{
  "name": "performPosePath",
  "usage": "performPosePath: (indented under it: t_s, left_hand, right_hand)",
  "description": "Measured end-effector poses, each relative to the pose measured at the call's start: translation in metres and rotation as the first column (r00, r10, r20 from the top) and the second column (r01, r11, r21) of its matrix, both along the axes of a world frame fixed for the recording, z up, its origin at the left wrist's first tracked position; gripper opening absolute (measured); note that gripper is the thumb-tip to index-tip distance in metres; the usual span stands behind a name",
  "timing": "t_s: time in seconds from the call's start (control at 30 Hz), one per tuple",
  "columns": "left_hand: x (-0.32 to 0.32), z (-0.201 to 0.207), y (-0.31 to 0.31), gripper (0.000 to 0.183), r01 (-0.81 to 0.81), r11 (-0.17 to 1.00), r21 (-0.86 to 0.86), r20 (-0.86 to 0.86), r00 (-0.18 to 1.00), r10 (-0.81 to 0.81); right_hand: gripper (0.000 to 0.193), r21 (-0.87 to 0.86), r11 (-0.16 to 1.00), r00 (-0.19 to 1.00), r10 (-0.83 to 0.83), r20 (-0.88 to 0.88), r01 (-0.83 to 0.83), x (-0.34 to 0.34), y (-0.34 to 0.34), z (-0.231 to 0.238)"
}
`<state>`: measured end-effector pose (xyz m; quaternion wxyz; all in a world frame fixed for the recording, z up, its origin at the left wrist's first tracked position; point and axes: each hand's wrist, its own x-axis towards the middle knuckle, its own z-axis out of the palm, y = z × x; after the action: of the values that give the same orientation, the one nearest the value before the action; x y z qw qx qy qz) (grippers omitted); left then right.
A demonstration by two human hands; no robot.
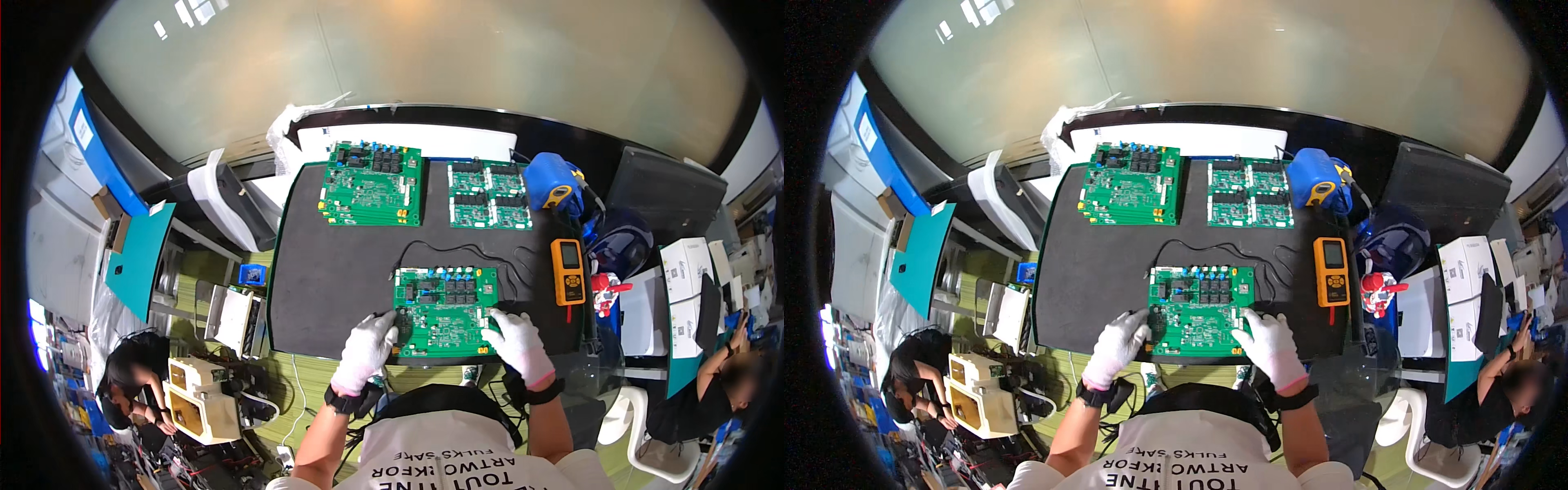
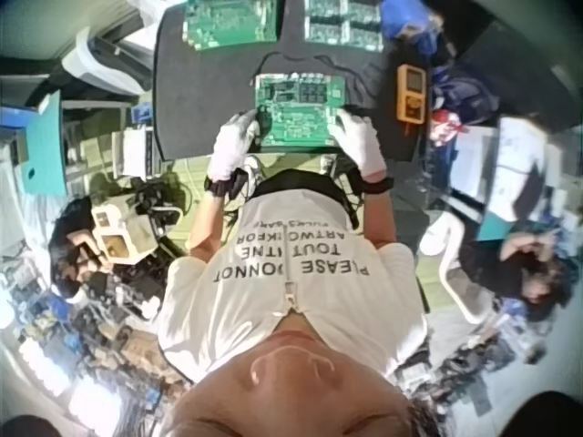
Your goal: Inspecting and arranging several green printed circuit boards on a workbench.
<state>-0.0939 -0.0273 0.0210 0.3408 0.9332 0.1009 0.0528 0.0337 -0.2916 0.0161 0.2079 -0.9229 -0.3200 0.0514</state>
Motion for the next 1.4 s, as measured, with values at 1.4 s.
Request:
performPosePath:
  t_s: [1.4]
  left_hand:
    - [0.082,0.057,-0.041,0.031,-0.06,0.966,-0.251,0.351,0.925,0.148]
  right_hand:
    - [0.024,0.668,0.74,0.772,0.38,-0.509,0.076,0.054,0.094,0.069]
